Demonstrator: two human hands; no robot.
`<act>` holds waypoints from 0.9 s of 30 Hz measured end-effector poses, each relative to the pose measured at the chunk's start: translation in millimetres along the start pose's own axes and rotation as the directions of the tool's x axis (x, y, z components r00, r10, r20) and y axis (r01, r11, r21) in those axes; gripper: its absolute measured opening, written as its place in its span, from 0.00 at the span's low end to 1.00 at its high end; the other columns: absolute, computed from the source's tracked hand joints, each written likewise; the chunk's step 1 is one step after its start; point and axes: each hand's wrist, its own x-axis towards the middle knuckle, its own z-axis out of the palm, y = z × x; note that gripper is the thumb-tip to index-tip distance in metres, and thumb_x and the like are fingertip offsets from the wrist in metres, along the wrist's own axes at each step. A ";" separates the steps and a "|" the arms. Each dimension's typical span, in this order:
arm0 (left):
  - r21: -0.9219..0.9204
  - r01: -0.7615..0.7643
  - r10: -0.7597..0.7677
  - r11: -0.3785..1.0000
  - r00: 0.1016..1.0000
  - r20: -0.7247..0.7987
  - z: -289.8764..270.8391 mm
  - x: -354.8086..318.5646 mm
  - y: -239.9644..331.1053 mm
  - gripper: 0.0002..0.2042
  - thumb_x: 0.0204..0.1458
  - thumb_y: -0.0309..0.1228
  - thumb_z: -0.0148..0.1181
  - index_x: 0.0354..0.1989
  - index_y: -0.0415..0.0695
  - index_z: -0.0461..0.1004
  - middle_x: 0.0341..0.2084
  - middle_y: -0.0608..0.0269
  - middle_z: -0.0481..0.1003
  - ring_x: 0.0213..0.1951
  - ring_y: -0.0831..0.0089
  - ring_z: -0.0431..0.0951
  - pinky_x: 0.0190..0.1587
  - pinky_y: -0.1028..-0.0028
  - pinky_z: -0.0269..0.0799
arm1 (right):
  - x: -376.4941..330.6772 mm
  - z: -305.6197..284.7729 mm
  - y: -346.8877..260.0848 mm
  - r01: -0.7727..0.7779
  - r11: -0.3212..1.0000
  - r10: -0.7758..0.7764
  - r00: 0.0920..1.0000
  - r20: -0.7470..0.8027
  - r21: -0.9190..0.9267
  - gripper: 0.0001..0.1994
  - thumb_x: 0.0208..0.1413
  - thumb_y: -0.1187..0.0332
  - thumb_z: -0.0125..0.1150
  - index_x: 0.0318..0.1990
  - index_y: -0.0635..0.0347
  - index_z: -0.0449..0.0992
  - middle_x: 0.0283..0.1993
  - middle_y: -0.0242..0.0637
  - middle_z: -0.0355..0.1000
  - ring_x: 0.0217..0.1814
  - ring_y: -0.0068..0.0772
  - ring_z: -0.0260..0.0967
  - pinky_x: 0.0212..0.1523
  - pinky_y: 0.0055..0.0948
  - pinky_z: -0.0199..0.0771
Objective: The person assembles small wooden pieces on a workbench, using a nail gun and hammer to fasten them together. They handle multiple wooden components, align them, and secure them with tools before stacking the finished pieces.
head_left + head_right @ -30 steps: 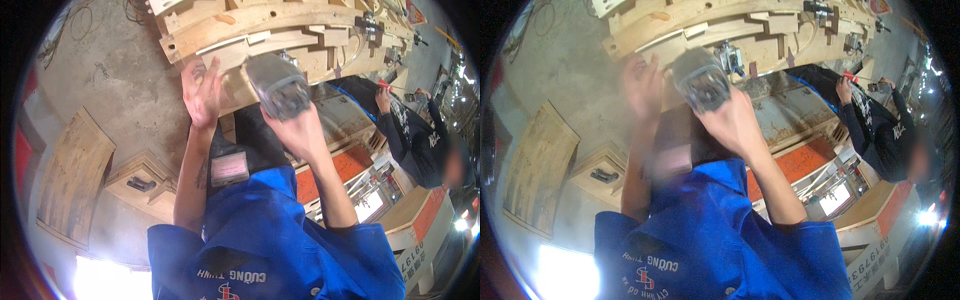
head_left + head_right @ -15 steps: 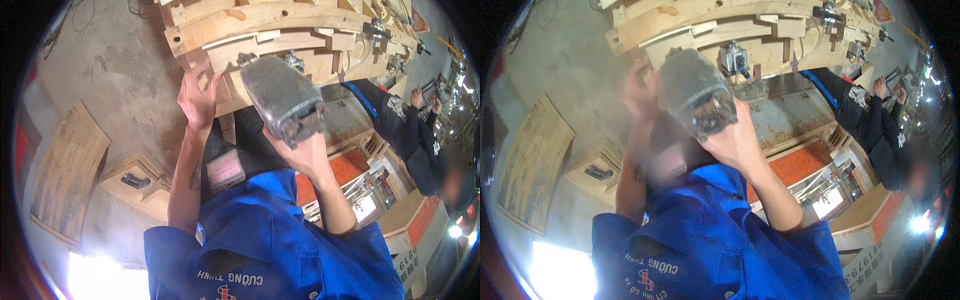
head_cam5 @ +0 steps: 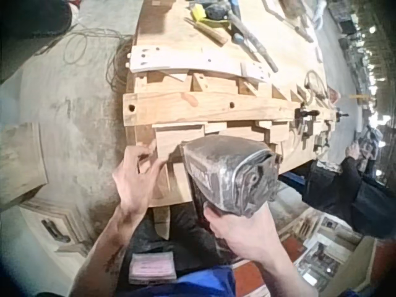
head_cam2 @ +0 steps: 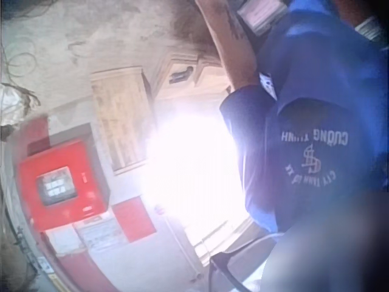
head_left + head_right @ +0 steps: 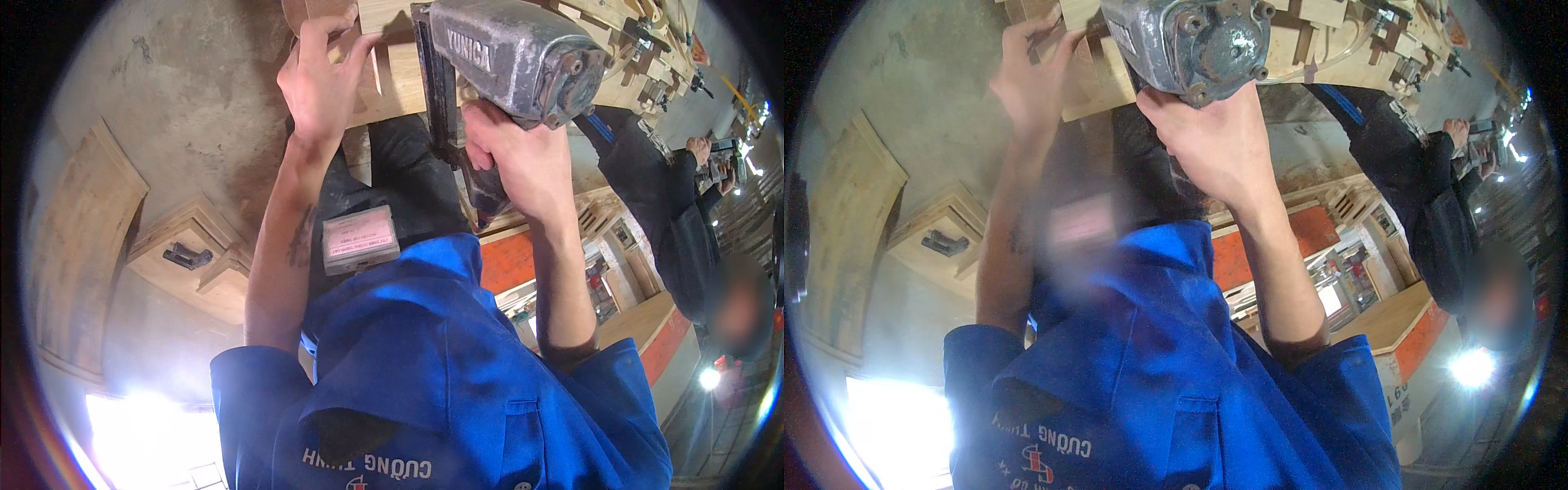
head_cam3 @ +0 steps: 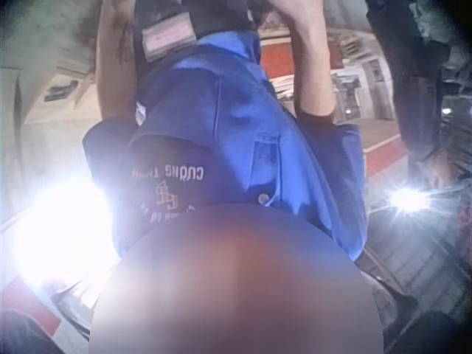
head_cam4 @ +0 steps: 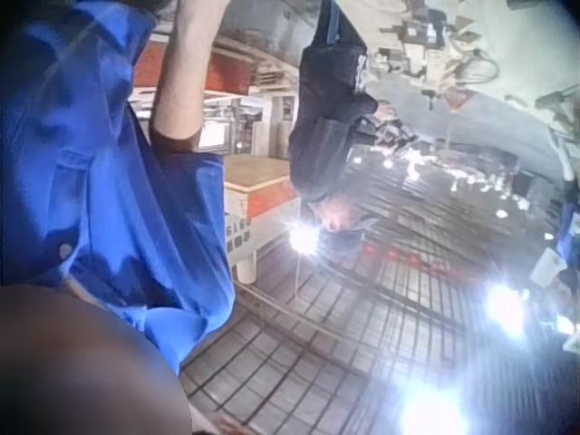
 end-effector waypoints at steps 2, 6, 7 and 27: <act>-0.035 0.027 -0.026 0.999 0.999 0.020 -1.1 -0.1 -0.1 0.21 0.45 0.37 0.79 0.45 0.43 0.77 0.40 0.58 0.83 0.43 0.66 0.85 0.46 0.70 0.79 | -1.6 2.8 -1.1 0.026 1.000 -0.026 0.999 -0.027 0.007 0.07 0.54 0.71 0.65 0.34 0.65 0.77 0.18 0.29 0.69 0.19 0.21 0.65 0.24 0.29 0.67; 0.000 0.073 -0.073 0.997 0.995 0.061 -2.9 -0.5 0.4 0.20 0.47 0.36 0.78 0.45 0.45 0.77 0.40 0.59 0.84 0.43 0.65 0.85 0.46 0.69 0.80 | -8.1 8.8 -0.5 0.114 0.993 -0.116 0.992 -0.042 -0.036 0.13 0.57 0.70 0.56 0.21 0.63 0.68 0.16 0.28 0.65 0.20 0.18 0.59 0.25 0.26 0.59; 0.027 0.088 -0.090 0.996 0.993 0.080 -3.4 -0.7 0.5 0.20 0.47 0.36 0.77 0.45 0.45 0.76 0.41 0.59 0.84 0.43 0.65 0.85 0.46 0.69 0.80 | -8.5 10.6 -0.2 0.129 0.992 -0.130 0.991 -0.042 -0.007 0.12 0.56 0.70 0.56 0.21 0.64 0.68 0.16 0.28 0.65 0.20 0.18 0.59 0.25 0.26 0.58; -0.120 -0.001 0.008 0.993 0.998 0.059 -5.4 2.3 11.7 0.24 0.49 0.24 0.73 0.53 0.46 0.69 0.44 0.58 0.81 0.44 0.60 0.84 0.43 0.65 0.79 | 11.3 -4.7 -11.6 0.209 0.959 -0.192 0.976 0.102 -0.190 0.15 0.55 0.61 0.64 0.41 0.65 0.78 0.29 0.48 0.77 0.27 0.36 0.69 0.34 0.38 0.73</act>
